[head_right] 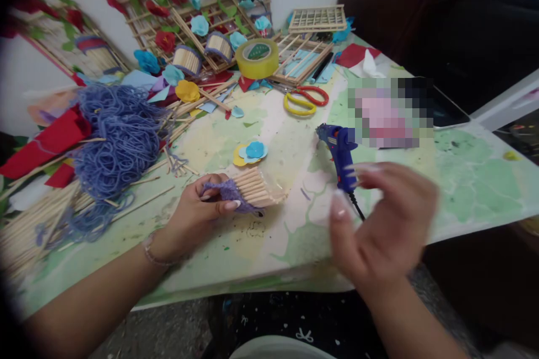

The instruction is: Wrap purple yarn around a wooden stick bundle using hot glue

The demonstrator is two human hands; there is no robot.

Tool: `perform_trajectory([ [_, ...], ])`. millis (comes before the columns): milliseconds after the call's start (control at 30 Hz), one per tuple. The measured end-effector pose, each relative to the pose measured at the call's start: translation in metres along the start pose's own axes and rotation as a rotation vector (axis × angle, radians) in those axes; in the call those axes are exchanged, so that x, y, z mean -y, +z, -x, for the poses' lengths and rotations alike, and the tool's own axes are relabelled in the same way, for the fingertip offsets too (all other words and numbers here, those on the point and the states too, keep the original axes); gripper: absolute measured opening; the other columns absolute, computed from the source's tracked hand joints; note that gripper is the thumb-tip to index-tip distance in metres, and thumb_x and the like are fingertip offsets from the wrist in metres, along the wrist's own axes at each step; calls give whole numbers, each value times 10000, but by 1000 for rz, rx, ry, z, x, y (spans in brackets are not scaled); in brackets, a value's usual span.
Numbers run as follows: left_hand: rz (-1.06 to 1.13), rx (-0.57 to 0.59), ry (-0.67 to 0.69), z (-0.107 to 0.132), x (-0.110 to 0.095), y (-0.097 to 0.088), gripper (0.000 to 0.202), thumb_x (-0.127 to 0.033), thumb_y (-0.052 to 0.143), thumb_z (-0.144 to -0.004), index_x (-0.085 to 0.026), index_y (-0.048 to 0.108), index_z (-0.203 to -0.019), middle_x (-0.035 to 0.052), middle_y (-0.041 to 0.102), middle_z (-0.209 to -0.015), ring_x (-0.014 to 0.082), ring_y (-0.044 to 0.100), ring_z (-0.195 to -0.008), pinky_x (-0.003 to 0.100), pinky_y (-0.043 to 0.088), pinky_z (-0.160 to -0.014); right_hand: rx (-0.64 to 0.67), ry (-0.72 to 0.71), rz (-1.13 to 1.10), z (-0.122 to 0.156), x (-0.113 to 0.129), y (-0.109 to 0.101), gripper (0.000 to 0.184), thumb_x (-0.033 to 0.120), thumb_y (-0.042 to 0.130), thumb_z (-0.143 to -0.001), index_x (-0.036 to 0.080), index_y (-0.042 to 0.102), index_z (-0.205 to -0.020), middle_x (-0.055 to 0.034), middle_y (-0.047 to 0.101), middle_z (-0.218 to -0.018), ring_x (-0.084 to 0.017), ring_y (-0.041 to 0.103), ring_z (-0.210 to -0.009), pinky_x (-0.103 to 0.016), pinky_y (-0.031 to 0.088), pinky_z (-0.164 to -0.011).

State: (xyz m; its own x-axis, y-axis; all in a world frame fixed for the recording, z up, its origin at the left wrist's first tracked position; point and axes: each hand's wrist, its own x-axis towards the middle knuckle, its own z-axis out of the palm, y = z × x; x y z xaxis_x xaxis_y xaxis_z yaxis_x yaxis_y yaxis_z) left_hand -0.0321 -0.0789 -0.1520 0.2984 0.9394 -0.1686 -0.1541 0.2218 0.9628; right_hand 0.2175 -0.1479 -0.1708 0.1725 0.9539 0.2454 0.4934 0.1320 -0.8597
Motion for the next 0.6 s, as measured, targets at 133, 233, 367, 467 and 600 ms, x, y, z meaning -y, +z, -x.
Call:
perform_trajectory([
  [133,38,23,-76,0,-1,-1,472,-151,878,-498,-166,422,-618,-71,421,-613,48,422,-556,158,380,-517,65,6,-137,4,19,26,435,535,519,-891,205,629,-1153,-80,687,-935,-241,643,-891,-386,533,-752],
  [233,53,54,-87,-1,-3,-2,448,-173,886,-511,-176,496,-731,-66,480,-643,53,455,-557,160,397,-517,111,2,-250,5,28,44,427,517,491,-920,232,603,-1218,-78,688,-1069,-244,641,-1001,-391,536,-828],
  [367,97,76,-60,0,-4,-1,491,-266,856,-618,-221,516,-969,-48,562,-762,67,519,-614,174,441,-562,186,9,-385,7,30,56,372,442,424,-978,291,539,-1298,-42,626,-1276,-206,583,-1167,-363,478,-978],
  [467,26,40,-15,3,-4,3,495,-333,810,-692,-219,516,-1073,-30,569,-817,82,541,-700,189,464,-641,210,23,-416,7,28,58,356,430,417,-986,286,547,-1285,-33,616,-1302,-184,570,-1190,-327,459,-1007],
  [600,-35,38,19,7,-4,7,522,-318,805,-699,-224,489,-1103,-16,579,-881,104,553,-773,206,468,-689,184,38,-411,6,27,58,384,443,422,-982,269,537,-1303,-38,610,-1320,-182,551,-1220,-316,434,-1043],
])
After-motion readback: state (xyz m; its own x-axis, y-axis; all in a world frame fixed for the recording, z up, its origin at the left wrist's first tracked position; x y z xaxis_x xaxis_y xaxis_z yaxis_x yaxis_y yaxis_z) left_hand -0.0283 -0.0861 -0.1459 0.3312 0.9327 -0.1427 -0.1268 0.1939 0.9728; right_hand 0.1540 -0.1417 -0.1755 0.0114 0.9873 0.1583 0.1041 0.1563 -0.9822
